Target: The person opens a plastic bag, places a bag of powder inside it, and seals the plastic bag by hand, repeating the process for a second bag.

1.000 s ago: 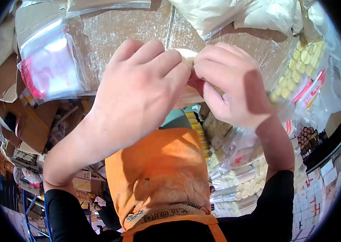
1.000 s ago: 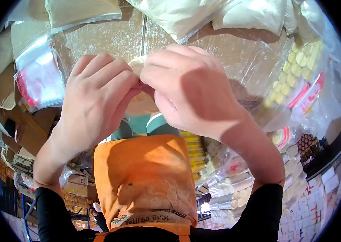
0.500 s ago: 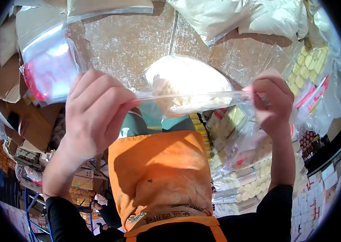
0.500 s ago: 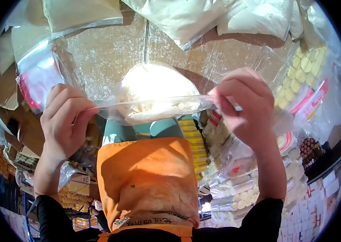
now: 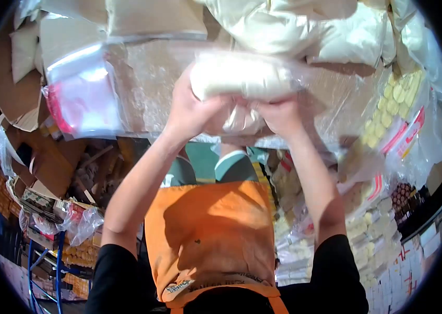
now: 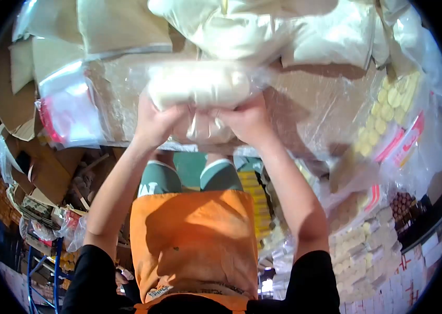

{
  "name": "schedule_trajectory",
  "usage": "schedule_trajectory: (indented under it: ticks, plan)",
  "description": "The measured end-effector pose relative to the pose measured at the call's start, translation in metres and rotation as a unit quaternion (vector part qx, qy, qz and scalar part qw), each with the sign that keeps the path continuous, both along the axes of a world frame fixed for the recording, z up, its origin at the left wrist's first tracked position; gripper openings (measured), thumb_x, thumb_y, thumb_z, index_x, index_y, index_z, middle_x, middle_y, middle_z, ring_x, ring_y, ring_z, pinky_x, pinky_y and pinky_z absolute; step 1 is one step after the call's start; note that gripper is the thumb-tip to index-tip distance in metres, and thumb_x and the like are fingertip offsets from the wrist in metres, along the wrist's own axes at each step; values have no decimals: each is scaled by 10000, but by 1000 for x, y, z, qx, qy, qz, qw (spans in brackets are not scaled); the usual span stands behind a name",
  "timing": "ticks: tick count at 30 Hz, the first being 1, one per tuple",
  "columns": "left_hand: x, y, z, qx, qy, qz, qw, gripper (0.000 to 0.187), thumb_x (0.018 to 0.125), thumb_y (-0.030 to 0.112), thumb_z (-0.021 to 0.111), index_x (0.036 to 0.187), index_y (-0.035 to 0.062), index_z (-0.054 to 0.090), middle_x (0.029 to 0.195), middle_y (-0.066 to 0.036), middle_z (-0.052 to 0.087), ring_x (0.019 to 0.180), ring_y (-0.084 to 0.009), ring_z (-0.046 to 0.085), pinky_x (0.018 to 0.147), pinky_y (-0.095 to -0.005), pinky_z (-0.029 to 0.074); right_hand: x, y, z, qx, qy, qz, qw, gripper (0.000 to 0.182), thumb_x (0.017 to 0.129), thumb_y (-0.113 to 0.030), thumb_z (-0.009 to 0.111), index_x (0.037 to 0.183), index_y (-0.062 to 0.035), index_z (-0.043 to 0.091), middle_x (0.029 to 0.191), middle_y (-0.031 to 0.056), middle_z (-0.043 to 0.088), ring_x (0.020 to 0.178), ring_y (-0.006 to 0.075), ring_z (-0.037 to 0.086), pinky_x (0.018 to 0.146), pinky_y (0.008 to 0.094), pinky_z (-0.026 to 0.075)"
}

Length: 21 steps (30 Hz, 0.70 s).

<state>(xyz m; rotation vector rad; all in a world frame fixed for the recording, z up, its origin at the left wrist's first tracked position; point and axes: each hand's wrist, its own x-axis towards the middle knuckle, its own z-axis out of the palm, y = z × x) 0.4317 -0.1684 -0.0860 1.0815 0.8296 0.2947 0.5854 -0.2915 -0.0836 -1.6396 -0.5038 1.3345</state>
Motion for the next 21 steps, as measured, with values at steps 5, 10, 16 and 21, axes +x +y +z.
schedule_trajectory:
  ticks: [5, 10, 16, 21]
  plan:
    - [-8, 4, 45, -150, 43, 143, 977, 373, 977, 293, 461, 1059, -55, 570, 961, -91, 629, 891, -135, 587, 798, -276, 480, -6, 27, 36, 99, 82, -150, 980, 411, 880, -90, 635, 1236, 24, 462, 1100, 73, 602, 992, 125, 579, 862, 265, 473]
    - [-17, -54, 80, -288, 27, 229, 929, 565, 993, 407, 362, 1393, 9, 335, 1340, -126, 476, 1203, -244, 495, 1016, -362, 409, -44, 22, 103, -28, -74, -142, 987, 547, 949, -214, 537, 1396, 21, 327, 1366, 168, 436, 1281, 257, 399, 1055, 362, 326]
    - [-30, -52, 217, -153, -129, -21, 980, 634, 1006, 401, 328, 1473, 5, 164, 1499, -145, 269, 1362, -265, 301, 1123, -376, 234, -51, -3, 188, 154, 72, -161, 972, 838, 868, -516, 582, 1454, -21, 246, 1416, 150, 392, 1305, 234, 354, 1079, 372, 281]
    - [24, -89, 185, 145, 13, 192, 971, 758, 841, 243, 626, 1458, 41, 235, 1471, -248, 215, 1374, -393, 219, 1118, -438, 211, -41, -13, 206, 144, 458, -151, 864, 894, 825, -676, 508, 1453, -84, 273, 1445, 110, 366, 1314, 266, 365, 1083, 421, 311]
